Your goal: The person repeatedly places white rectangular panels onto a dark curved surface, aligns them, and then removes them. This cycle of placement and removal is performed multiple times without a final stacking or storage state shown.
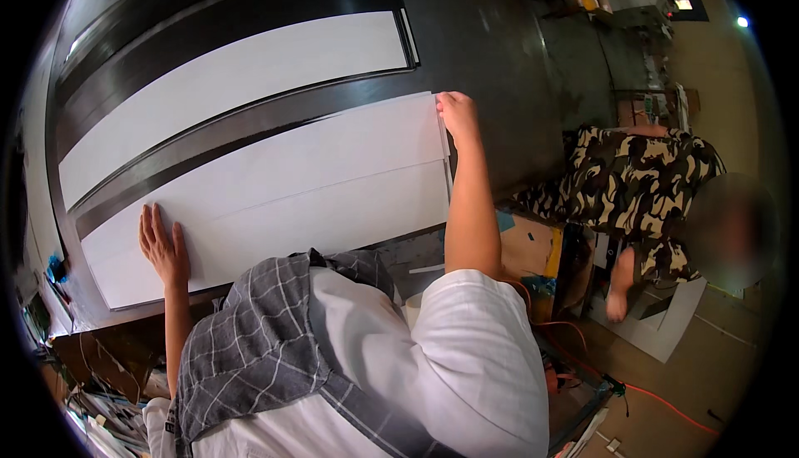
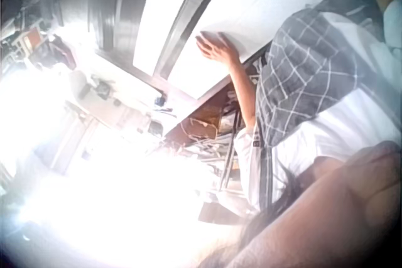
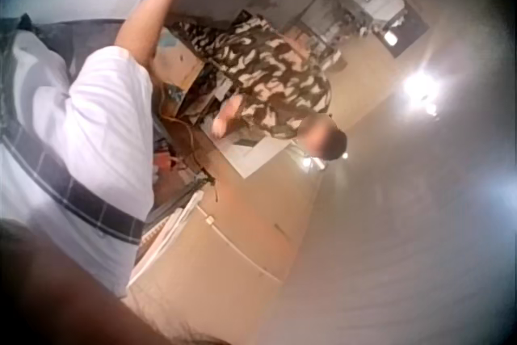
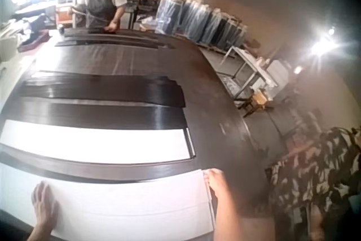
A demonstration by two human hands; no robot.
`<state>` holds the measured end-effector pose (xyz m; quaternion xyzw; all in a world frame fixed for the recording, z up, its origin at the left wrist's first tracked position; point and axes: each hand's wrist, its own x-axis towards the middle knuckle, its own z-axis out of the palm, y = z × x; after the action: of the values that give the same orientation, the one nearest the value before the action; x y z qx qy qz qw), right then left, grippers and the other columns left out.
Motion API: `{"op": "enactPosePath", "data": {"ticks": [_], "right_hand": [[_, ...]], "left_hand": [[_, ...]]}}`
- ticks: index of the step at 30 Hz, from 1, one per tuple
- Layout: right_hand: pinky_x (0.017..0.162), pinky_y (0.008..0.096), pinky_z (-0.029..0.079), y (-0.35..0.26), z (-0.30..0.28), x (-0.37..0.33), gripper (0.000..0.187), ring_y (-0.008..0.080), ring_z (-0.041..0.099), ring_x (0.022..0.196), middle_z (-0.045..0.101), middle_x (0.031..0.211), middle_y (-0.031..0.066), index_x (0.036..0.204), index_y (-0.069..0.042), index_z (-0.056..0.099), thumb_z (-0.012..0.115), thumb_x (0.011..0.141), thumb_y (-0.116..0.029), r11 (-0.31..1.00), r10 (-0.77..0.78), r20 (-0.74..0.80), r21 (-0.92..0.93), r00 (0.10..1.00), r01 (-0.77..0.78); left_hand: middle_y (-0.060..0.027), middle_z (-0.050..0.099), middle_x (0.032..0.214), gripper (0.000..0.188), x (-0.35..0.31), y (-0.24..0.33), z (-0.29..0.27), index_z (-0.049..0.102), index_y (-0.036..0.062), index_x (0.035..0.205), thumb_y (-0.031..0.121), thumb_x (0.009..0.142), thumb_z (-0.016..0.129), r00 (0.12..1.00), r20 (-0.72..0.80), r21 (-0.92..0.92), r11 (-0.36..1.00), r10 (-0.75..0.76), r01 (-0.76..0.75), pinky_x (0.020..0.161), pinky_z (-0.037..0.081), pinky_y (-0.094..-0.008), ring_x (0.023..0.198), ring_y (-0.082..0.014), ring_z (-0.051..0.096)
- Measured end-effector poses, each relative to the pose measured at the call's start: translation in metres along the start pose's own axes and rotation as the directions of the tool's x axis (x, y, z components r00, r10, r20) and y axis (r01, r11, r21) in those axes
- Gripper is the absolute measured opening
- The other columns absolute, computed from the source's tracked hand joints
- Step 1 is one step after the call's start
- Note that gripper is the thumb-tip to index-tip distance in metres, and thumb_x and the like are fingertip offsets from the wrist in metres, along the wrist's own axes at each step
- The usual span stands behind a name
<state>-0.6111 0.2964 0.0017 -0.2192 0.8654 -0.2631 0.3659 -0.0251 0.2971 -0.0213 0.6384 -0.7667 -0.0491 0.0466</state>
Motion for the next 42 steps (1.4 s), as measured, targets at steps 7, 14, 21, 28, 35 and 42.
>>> {"op": "enactPosePath", "data": {"ticks": [7, 14, 21, 28, 35, 42], "right_hand": [[0.072, 0.0256, 0.047, 0.013, 0.014, 0.004, 0.025, 0.0099, 0.059, 0.079, 0.068, 0.088, 0.002, 0.102, -0.001, 0.071, 0.069, 0.081, -0.015, 0.96, -0.261, -0.027, -0.112, 0.965, 0.256], [0.088, 0.0308, 0.048, -0.001, 0.001, -0.063, 0.028, 0.0162, 0.061, 0.096, 0.066, 0.102, 0.0105, 0.111, -0.001, 0.06, 0.062, 0.093, -0.022, 0.705, -0.412, 0.032, 0.645, 0.911, 0.296], [0.057, 0.0224, 0.044, 0.056, -0.021, -0.087, 0.017, 0.0061, 0.057, 0.066, 0.065, 0.08, -0.0012, 0.088, -0.01, 0.064, 0.068, 0.088, -0.027, 0.999, 0.033, 0.289, -0.017, 0.957, -0.03], [0.054, 0.0213, 0.038, 0.001, -0.057, -0.161, 0.017, 0.0047, 0.051, 0.063, 0.059, 0.071, -0.0027, 0.081, -0.008, 0.065, 0.069, 0.084, -0.023, 0.948, -0.301, 0.092, 0.133, 0.949, 0.288], [0.05, 0.0252, 0.039, 0.097, 0.004, -0.094, 0.021, 0.006, 0.046, 0.055, 0.055, 0.063, -0.0035, 0.071, -0.004, 0.063, 0.072, 0.078, -0.021, 0.977, -0.207, 0.069, -0.025, 0.976, 0.21], [0.052, 0.0263, 0.037, 0.101, 0.004, -0.099, 0.019, 0.0066, 0.045, 0.057, 0.056, 0.062, -0.0013, 0.07, 0.001, 0.062, 0.071, 0.075, -0.015, 0.969, -0.244, 0.006, -0.023, 0.97, 0.244]], "left_hand": [[-0.0122, 0.034, 0.151, 0.054, 0.007, -0.02, 0.019, 0.041, 0.012, 0.143, 0.031, 0.094, 0.052, 0.998, 0.038, -0.039, 0.998, -0.04, 0.042, 0.115, 0.018, -0.0452, 0.14, -0.0307, 0.027], [-0.0102, 0.031, 0.153, 0.059, 0.001, -0.035, 0.005, 0.038, 0.0157, 0.145, 0.036, 0.092, 0.054, 0.995, 0.022, -0.022, 0.995, -0.095, 0.095, 0.116, 0.016, -0.0461, 0.143, -0.0292, 0.024], [-0.0119, 0.03, 0.154, 0.058, -0.019, -0.104, 0.013, 0.036, 0.0119, 0.146, 0.04, 0.097, 0.046, 0.96, -0.118, -0.064, 0.966, -0.255, 0.249, 0.116, 0.016, -0.0479, 0.143, -0.0314, 0.023], [-0.0096, 0.018, 0.159, 0.07, -0.042, -0.115, 0.017, 0.022, 0.0132, 0.152, 0.056, 0.098, 0.033, 0.947, -0.076, 0.037, 0.948, -0.313, 0.317, 0.117, 0.011, -0.0484, 0.147, -0.0277, 0.013], [-0.0085, 0.018, 0.159, 0.071, -0.041, -0.114, 0.021, 0.022, 0.013, 0.152, 0.057, 0.098, 0.03, 0.951, -0.091, 0.058, 0.952, -0.296, 0.302, 0.116, 0.012, -0.0497, 0.147, -0.0271, 0.013], [-0.0067, 0.018, 0.159, 0.07, -0.042, -0.112, 0.02, 0.021, 0.0144, 0.153, 0.057, 0.098, 0.031, 0.951, -0.095, 0.068, 0.951, -0.296, 0.302, 0.117, 0.012, -0.0463, 0.147, -0.0255, 0.013]]}}
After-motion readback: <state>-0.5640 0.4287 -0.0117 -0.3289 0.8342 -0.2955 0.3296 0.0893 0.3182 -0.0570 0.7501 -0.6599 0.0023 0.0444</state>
